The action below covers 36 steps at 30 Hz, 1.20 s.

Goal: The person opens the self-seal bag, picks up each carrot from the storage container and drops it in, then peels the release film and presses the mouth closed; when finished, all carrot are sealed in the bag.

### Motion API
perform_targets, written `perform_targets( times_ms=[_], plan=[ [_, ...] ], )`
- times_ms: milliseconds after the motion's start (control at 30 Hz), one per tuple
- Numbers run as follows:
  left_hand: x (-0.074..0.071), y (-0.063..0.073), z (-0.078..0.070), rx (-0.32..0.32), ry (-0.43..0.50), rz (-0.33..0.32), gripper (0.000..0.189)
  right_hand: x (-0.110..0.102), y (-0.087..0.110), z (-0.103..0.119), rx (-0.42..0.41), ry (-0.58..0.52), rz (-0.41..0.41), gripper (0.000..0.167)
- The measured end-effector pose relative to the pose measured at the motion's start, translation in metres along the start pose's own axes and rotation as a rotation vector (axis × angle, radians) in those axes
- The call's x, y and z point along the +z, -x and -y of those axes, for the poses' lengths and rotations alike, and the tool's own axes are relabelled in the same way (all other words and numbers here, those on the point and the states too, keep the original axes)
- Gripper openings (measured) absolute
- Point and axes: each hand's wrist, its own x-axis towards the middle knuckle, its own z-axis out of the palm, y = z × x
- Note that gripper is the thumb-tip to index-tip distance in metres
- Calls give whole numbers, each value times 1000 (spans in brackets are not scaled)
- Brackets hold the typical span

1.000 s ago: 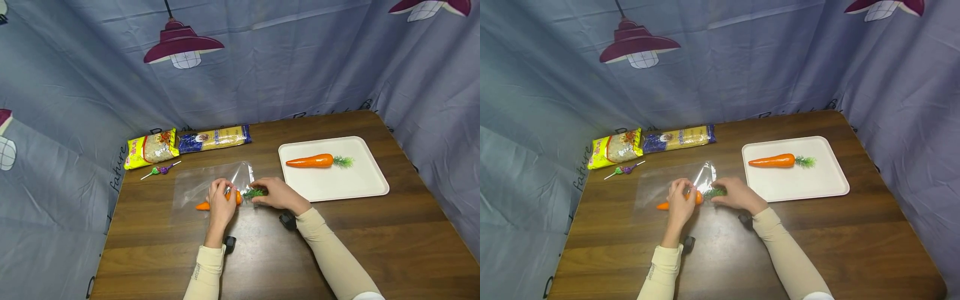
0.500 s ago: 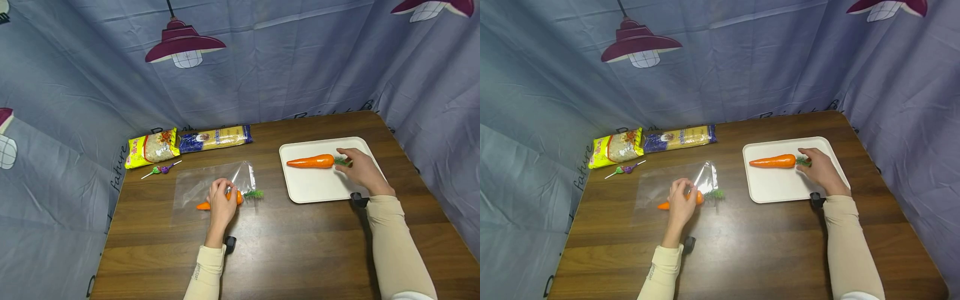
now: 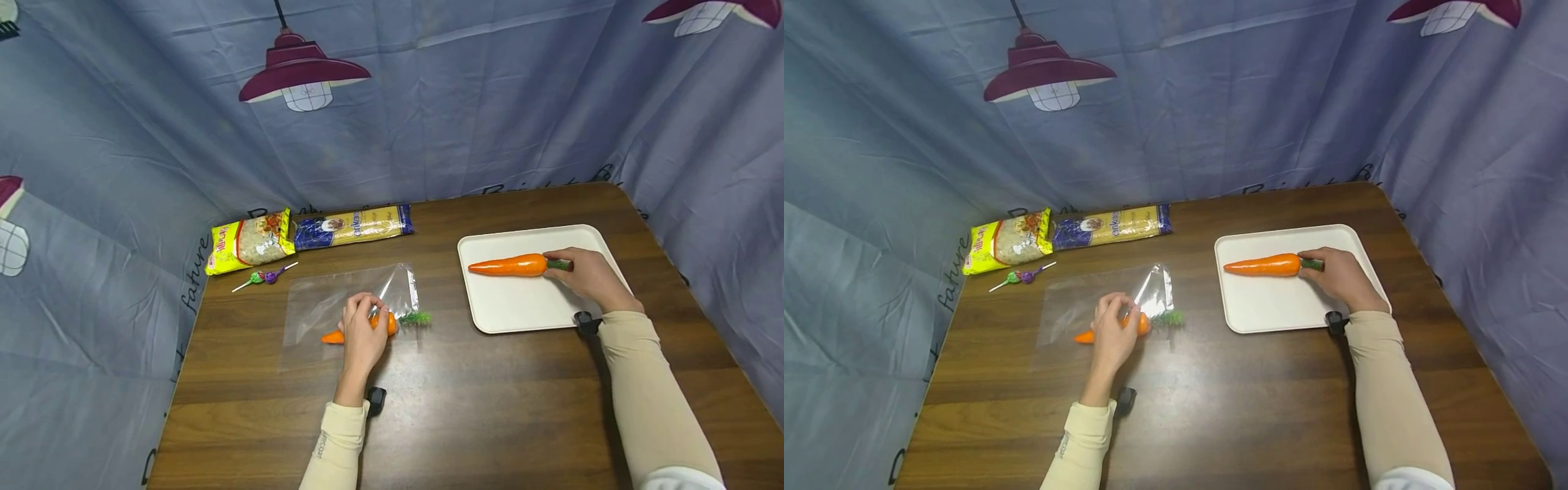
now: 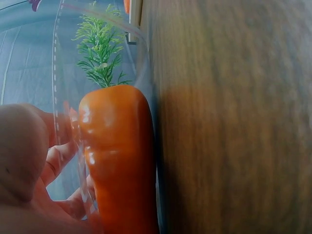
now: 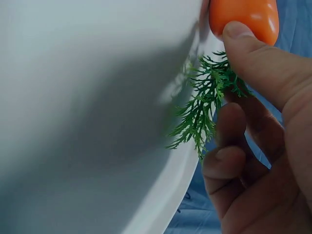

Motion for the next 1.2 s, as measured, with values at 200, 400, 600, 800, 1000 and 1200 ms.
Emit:
perform_targets(
  times_ms=[200,400,600,800,1000,1200],
  plan=[
    [-1,0,-1,-3,-2,6,5,3,-2,6,-49,18,-64,31],
    [-1,0,-2,-1,-4,11,6,5,1,12,-99,-7,-115,28],
    [-1,0,-1,-3,-2,18,5,3,5,25,-143,-32,-153,26],
    [0,1,-1,-13,7,23,6,8,8,50,-229,-47,-156,18],
    [1,0,0,-7,12,16,7,20,7,84,-335,-67,-108,11],
    [1,0,1,-11,5,10,7,40,-3,119,-469,-92,-79,8]
  ],
)
